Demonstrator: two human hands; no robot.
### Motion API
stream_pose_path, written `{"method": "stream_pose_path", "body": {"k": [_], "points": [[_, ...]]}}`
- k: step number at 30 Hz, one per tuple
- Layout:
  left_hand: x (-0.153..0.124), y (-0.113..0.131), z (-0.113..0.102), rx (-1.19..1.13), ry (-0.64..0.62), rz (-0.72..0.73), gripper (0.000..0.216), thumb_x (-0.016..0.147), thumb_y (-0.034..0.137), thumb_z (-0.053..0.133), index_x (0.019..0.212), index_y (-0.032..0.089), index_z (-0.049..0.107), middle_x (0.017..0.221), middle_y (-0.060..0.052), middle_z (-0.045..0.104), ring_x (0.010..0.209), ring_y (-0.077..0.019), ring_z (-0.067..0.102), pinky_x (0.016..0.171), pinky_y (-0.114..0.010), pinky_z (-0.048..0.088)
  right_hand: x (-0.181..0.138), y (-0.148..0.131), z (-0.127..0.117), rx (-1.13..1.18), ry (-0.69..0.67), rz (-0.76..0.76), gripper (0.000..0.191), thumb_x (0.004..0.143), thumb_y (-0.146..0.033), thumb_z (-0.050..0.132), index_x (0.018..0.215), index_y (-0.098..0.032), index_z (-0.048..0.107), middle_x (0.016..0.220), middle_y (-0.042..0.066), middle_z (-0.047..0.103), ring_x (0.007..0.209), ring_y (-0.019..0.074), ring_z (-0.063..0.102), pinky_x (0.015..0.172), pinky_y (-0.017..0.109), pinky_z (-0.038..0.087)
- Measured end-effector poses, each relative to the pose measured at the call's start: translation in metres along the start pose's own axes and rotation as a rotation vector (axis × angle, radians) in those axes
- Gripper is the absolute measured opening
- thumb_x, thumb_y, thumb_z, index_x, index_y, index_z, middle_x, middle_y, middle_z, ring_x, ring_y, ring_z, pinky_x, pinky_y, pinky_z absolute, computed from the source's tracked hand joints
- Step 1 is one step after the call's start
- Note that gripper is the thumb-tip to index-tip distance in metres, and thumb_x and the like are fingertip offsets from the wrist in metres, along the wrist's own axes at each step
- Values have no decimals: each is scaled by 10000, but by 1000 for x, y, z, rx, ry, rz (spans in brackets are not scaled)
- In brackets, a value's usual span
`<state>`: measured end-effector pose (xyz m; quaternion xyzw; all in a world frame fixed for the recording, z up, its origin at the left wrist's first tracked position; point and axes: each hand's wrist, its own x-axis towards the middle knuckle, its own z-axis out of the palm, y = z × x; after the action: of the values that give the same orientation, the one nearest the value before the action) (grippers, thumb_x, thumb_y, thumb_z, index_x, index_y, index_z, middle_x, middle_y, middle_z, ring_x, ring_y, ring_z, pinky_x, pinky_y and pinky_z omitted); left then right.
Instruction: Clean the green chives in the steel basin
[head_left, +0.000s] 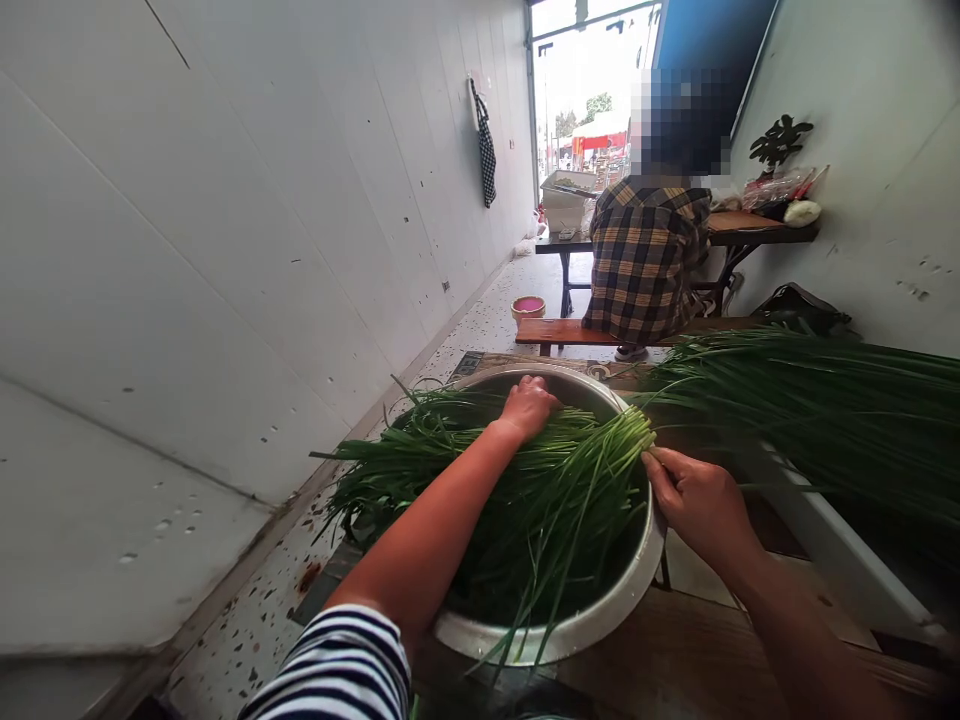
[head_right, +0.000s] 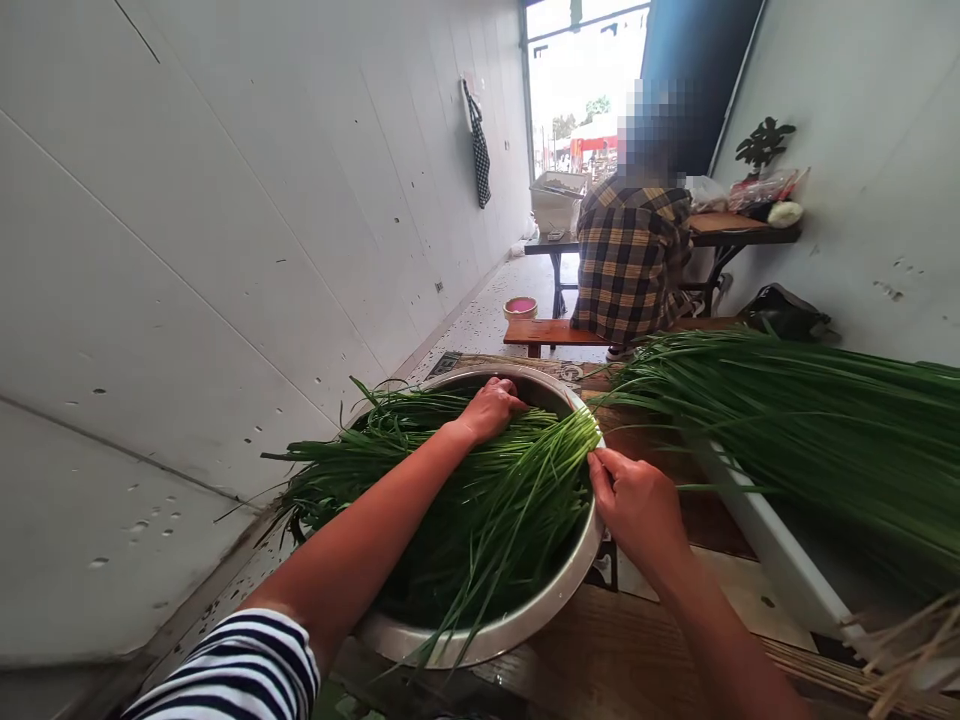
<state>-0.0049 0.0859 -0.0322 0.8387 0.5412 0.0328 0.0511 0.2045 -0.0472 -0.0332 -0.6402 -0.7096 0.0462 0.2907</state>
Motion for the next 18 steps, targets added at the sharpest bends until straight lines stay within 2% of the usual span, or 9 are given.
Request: {"method": "stream_pose_path", "body": {"k": [3, 7, 10, 13, 18], "points": [[2, -1, 3, -19, -1, 11, 336, 854, 236, 413, 999, 305, 708, 1062, -80, 566, 1058, -241, 438, 879, -354, 361, -1, 1, 0, -1, -6, 1, 425, 873, -434, 359, 654, -202, 640, 522, 20, 606, 445, 130, 489, 483, 246, 277], [3, -1, 8, 14, -100, -196, 345, 817, 200, 424, 1007, 306, 692, 1057, -96, 587, 1063, -277, 448, 890, -443, 334, -1, 2, 1, -15, 2, -10, 419, 879, -435, 365, 650, -205, 630, 503, 11, 583, 437, 124, 469, 480, 242, 268], [2, -3, 10, 15, -143, -253, 334, 794, 217, 444, 1025, 277, 677, 1083, -122, 583, 1076, -308, 441, 857, -459, 350, -2, 1, 1, -27, 20, -25, 421, 880, -431, 364, 649, -205, 634, 503, 17, 587, 443, 131, 484, 477, 245, 267], [1, -5, 6, 1, -149, -241, 322, 806, 263, 439, 1035, 251, 664, 1112, -133, 579, 1085, -315, 443, 843, -450, 366, -2, 1, 1, -33, 16, -30, 419, 885, -421, 352, 678, -207, 647, 528, 24, 611, 467, 143, 523, 480, 247, 273], [3, -9, -1, -30, -183, -116, 322, 809, 235, 445, 1021, 311, 676, 1157, -82, 600, 1123, -297, 447, 922, -497, 321, -2, 2, 1, -63, -14, -39, 387, 890, -379, 351, 746, -209, 669, 626, 38, 675, 558, 171, 599, 515, 252, 311]]}}
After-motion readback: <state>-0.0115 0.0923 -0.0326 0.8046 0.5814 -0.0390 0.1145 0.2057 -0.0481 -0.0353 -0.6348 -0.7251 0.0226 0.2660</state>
